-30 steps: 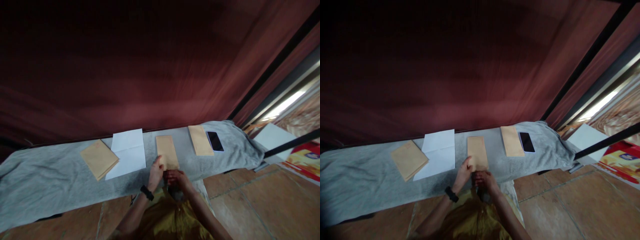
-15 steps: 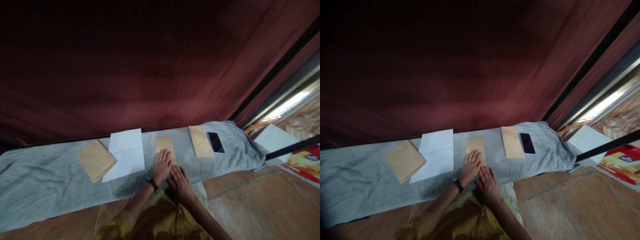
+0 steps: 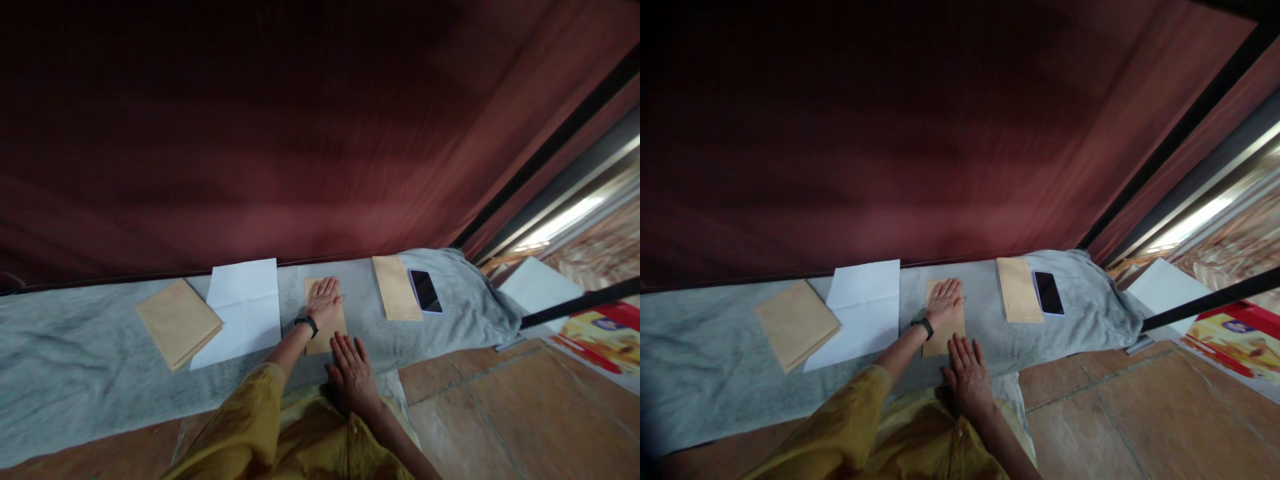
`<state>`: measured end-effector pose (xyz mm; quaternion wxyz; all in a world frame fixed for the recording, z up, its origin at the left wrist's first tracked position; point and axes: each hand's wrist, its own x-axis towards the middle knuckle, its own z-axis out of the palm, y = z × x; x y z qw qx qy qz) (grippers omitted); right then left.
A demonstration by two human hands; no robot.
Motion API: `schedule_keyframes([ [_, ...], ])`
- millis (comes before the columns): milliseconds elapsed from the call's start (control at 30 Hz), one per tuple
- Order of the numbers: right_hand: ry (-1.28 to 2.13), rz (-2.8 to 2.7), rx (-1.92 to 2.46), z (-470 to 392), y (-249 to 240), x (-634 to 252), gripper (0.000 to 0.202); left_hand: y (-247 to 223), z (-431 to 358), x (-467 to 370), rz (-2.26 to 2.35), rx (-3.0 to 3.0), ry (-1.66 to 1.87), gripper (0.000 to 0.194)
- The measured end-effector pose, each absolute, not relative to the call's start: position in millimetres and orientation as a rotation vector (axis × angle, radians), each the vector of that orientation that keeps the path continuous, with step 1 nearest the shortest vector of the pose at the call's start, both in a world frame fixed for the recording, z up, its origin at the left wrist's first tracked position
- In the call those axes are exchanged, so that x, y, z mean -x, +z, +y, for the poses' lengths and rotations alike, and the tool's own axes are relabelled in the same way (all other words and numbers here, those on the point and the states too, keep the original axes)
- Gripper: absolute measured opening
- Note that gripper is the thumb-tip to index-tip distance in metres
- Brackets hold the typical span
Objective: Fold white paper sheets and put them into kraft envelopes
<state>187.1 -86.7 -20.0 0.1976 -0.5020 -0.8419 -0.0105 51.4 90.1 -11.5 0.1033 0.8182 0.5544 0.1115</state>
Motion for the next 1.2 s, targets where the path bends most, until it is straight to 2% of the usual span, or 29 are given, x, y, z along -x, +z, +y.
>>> schedule_keyframes([
  [167,0.003,-2.343,1.405,-87,-18,-186,0.055,-17,63,-43,1.539,-2.543,0.298,0.057],
  [400,0.079,-2.227,1.411,-89,-27,-184,0.044,-23,16,-29,1.37,-2.707,0.329,0.055],
  [800,0.124,-2.268,1.482,-89,-27,-197,0.052,-11,-65,12,1.248,-2.863,0.313,0.066],
  [1000,0.218,-2.344,1.423,-42,-21,-175,0.048,-13,-68,16,1.245,-2.845,0.248,0.063],
  [1200,0.171,-2.373,1.533,23,-19,-155,0.053,-12,-68,14,1.274,-2.86,0.26,0.062],
])
